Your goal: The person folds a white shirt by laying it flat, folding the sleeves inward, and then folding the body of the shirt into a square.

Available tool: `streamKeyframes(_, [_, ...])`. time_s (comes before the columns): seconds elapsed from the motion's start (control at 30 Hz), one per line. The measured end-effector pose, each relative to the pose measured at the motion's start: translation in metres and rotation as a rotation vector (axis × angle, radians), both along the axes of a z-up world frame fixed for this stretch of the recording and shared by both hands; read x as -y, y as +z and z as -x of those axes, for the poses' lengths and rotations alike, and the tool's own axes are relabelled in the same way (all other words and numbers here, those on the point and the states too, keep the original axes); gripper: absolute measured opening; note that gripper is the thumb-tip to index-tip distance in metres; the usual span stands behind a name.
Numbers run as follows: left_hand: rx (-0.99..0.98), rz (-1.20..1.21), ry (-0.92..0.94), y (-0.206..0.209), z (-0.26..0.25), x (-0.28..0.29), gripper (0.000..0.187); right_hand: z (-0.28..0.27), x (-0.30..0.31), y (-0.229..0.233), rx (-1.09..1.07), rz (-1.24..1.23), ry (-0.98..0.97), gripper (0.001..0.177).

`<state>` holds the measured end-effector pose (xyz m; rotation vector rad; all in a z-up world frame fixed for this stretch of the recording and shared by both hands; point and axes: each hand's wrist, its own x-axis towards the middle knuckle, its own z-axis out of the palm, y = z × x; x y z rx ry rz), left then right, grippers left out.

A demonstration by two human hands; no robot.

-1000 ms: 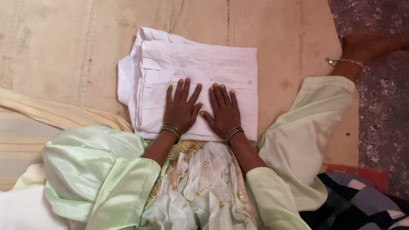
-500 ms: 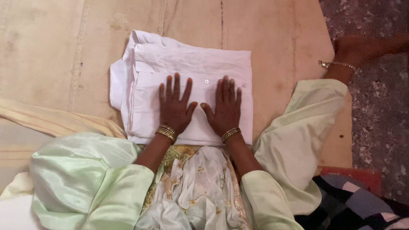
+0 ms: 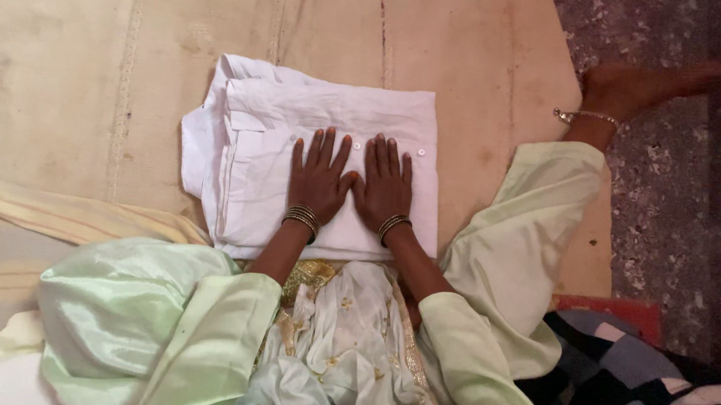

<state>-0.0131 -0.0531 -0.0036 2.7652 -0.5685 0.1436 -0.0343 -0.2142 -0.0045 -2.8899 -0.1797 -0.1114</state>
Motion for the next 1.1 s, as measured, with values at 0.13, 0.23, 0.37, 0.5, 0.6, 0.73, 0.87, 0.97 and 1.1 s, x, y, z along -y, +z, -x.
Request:
streamKeyframes(0.13, [0.04,0.026,-0.001,-0.008,0.031,-0.004,0.068,0.03,-0.004,-0.005,-0.026,0.013,0.009,0.072])
streamKeyframes(0.23, [0.015,0.047,-0.009,-0.008,0.05,-0.007,0.068,0.044,-0.006,-0.001,-0.024,0.011,0.04,0.074])
streamKeyframes(0.37, [0.108,0.08,-0.017,0.003,0.051,-0.008,0.07,0.042,-0.009,0.012,0.1,-0.05,0.043,0.077])
streamKeyframes(0.5, [0.14,0.193,-0.028,0.009,0.031,0.0,0.076,0.024,-0.01,0.009,0.251,-0.25,0.021,0.073])
streamKeyframes(0.6, [-0.016,0.107,-0.075,0.006,0.007,0.002,0.072,0.006,-0.011,0.003,-0.019,0.038,0.108,0.068])
streamKeyframes(0.73, [0.008,0.061,-0.11,0.001,-0.008,0.002,0.072,-0.005,-0.009,-0.003,-0.026,-0.004,0.068,0.07])
streamKeyframes(0.87, [-0.005,0.083,-0.081,-0.004,-0.015,0.007,0.073,-0.007,-0.008,-0.01,0.019,-0.028,0.024,0.067])
streamKeyframes(0.97, [0.016,0.061,-0.082,0.001,-0.007,0.004,0.077,0.002,-0.011,-0.008,-0.019,-0.019,0.025,0.065])
streamKeyframes(1.1, [0.017,0.022,-0.075,-0.002,0.025,0.0,0.078,0.025,-0.011,-0.013,-0.012,-0.013,0.051,0.066])
